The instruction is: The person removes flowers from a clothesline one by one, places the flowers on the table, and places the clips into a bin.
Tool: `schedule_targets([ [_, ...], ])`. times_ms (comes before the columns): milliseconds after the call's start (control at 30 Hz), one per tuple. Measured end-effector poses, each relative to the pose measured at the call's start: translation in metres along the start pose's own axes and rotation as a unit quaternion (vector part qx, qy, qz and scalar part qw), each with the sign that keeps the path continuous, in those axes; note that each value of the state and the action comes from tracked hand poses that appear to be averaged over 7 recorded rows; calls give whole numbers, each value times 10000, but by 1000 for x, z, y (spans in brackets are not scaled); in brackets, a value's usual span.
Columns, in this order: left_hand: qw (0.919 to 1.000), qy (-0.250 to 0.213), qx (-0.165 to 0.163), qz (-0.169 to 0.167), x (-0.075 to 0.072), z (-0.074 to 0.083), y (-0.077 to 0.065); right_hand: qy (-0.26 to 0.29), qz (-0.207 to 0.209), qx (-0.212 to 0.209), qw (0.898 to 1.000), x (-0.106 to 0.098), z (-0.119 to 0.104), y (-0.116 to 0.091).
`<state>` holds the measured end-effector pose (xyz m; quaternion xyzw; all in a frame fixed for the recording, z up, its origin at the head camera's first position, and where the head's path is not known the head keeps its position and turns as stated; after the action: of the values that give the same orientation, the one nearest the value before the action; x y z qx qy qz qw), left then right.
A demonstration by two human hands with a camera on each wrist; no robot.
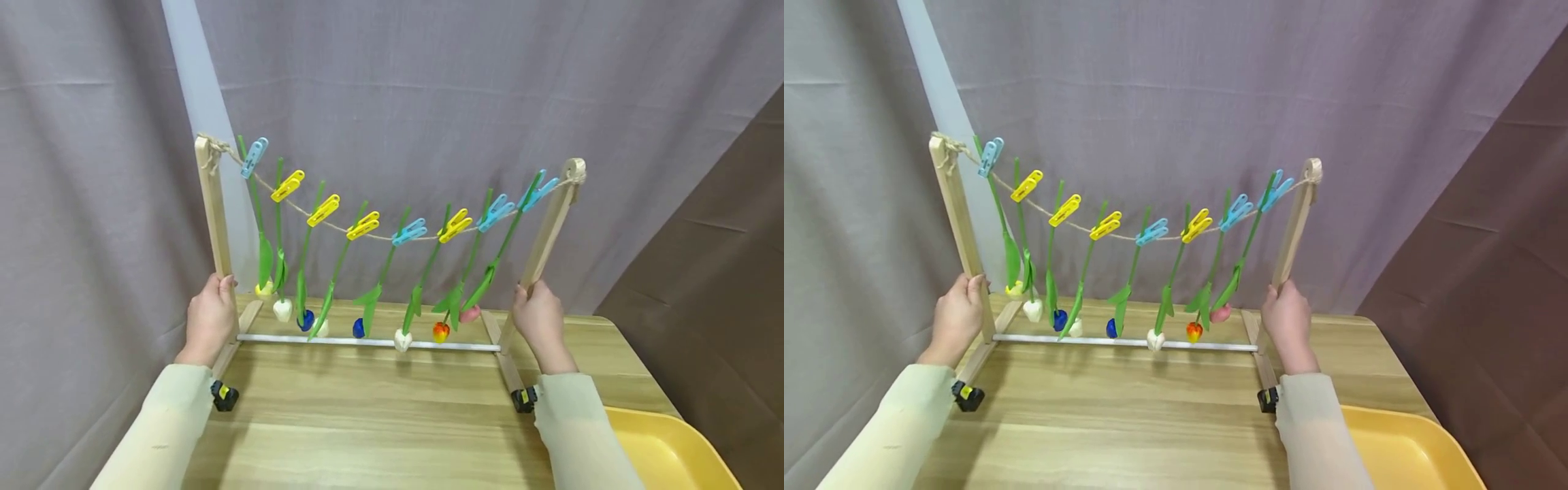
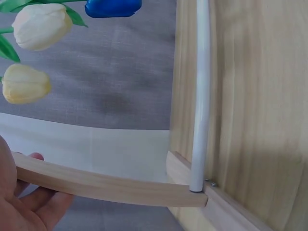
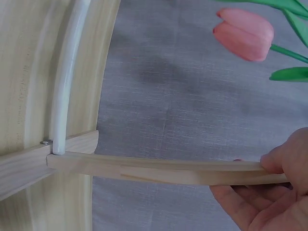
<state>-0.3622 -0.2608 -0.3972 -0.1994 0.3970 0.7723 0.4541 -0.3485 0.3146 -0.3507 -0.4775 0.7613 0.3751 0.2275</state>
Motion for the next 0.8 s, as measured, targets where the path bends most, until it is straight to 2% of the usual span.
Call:
schedule_targets([
  [200,9998,-10,76,192,4,0,5,35,107,-159,9998,3,2,6],
  [300,9996,-1,93,270,5,-1,6,38,35,-188,9998,6,3,9],
  [800,9997,49,124,229,-2,-1,-1,-15,-157,-96,9998,3,0,-1],
])
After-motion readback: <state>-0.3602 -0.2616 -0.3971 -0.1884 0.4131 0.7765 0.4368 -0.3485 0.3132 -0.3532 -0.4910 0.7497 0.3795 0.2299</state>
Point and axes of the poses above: each hand's wrist, its own y-axis towards the middle knuckle, its own x-axis out of the palm, z = x × y, the point moved 7 cm from there along y, towards the middle knuckle, and after that the axes turned 4 degrees about y, right-handed, at the moved point
